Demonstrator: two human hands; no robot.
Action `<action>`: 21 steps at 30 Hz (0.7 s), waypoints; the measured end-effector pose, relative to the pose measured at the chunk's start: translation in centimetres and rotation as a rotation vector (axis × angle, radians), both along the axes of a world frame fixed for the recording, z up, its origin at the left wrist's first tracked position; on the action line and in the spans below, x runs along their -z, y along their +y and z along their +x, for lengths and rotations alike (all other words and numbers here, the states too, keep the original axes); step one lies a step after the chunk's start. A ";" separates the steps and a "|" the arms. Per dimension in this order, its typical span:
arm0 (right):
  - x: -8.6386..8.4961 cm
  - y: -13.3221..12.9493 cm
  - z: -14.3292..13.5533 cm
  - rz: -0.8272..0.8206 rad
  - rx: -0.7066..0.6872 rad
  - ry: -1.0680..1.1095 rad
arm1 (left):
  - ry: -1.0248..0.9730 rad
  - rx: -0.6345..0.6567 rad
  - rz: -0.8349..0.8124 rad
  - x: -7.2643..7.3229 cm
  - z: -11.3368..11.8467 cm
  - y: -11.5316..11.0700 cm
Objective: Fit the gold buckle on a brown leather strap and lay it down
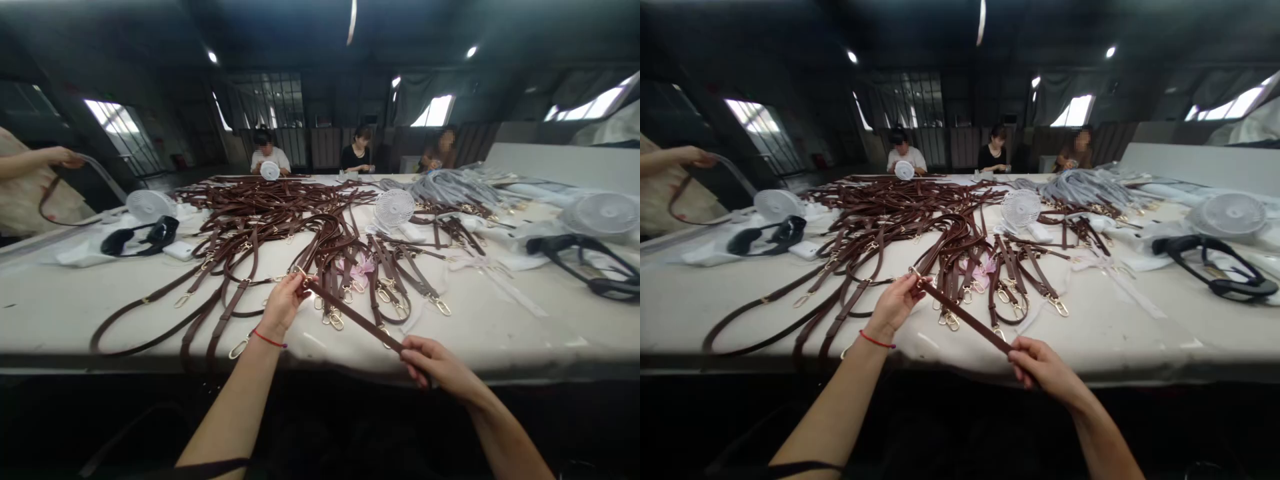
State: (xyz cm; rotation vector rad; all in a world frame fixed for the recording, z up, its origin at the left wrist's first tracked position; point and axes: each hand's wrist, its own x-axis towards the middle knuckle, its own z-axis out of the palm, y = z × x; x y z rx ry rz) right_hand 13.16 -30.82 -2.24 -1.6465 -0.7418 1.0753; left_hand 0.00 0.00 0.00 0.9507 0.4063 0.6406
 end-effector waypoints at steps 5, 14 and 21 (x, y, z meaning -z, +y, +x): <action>-2.7 -4.2 5.4 -0.052 0.138 -0.183 | 0.081 -0.061 0.093 -1.2 -1.7 3.3; -5.4 5.5 1.7 0.120 -0.088 -0.241 | -0.017 0.248 0.209 -3.8 1.6 -2.5; -6.9 11.4 -0.1 0.290 -0.098 -0.186 | -0.010 0.235 0.203 -4.6 3.7 -6.2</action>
